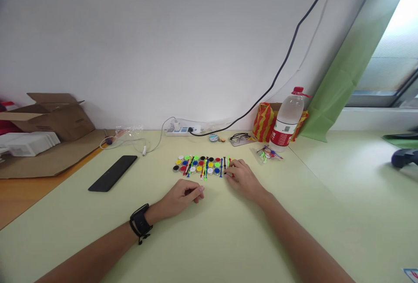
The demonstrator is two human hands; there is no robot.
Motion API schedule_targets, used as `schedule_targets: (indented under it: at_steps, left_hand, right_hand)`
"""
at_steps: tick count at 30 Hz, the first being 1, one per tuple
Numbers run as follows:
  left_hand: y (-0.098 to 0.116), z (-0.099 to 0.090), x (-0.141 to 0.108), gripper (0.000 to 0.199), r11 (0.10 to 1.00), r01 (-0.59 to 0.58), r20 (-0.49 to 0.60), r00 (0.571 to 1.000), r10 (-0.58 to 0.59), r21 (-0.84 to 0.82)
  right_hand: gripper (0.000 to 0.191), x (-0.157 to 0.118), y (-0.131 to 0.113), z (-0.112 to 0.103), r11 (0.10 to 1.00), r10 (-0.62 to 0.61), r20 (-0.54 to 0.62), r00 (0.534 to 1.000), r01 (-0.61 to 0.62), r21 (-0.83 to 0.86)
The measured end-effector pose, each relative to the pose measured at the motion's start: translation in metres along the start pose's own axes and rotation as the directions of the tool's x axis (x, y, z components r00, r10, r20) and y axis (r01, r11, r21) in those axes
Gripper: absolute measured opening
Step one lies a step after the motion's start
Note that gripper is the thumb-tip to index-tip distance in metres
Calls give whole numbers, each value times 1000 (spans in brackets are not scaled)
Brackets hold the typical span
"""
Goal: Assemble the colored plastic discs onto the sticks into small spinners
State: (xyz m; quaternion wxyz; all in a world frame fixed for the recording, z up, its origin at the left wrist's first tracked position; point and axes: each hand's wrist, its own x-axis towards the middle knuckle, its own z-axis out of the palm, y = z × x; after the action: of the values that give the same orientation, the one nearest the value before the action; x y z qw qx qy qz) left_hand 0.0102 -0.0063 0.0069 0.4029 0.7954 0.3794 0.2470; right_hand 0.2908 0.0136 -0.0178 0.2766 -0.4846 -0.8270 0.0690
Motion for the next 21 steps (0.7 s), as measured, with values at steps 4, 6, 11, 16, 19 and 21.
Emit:
schedule_targets:
  at_steps: [4, 6, 11, 16, 19, 21]
  left_hand:
    - [2, -1, 0, 47, 1000, -8, 5, 1000, 8, 15]
    - [2, -2, 0, 47, 1000, -6, 8, 1000, 6, 18]
    - [2, -1, -1, 47, 1000, -2, 11, 1000, 1, 22]
    - [4, 0, -1, 48, 999, -8, 8, 1000, 7, 34]
    - [4, -1, -1, 48, 999, -7, 2, 1000, 7, 31]
    - [3, -1, -1, 48, 999, -5, 4, 1000, 5, 32]
  right_hand:
    - [27, -1, 5, 2, 999, 15, -29, 999, -16, -32]
    - [28, -1, 7, 3, 998, 20, -25, 999, -22, -60]
    - [26, -1, 9, 5, 994, 27, -11, 1000, -28, -106]
    - [29, -1, 10, 4, 994, 47, -48, 998, -52, -97]
    - [27, -1, 14, 3, 989, 114, -92, 989, -121, -84]
    - [20, -1, 18, 2, 979, 175, -103, 979, -184, -88]
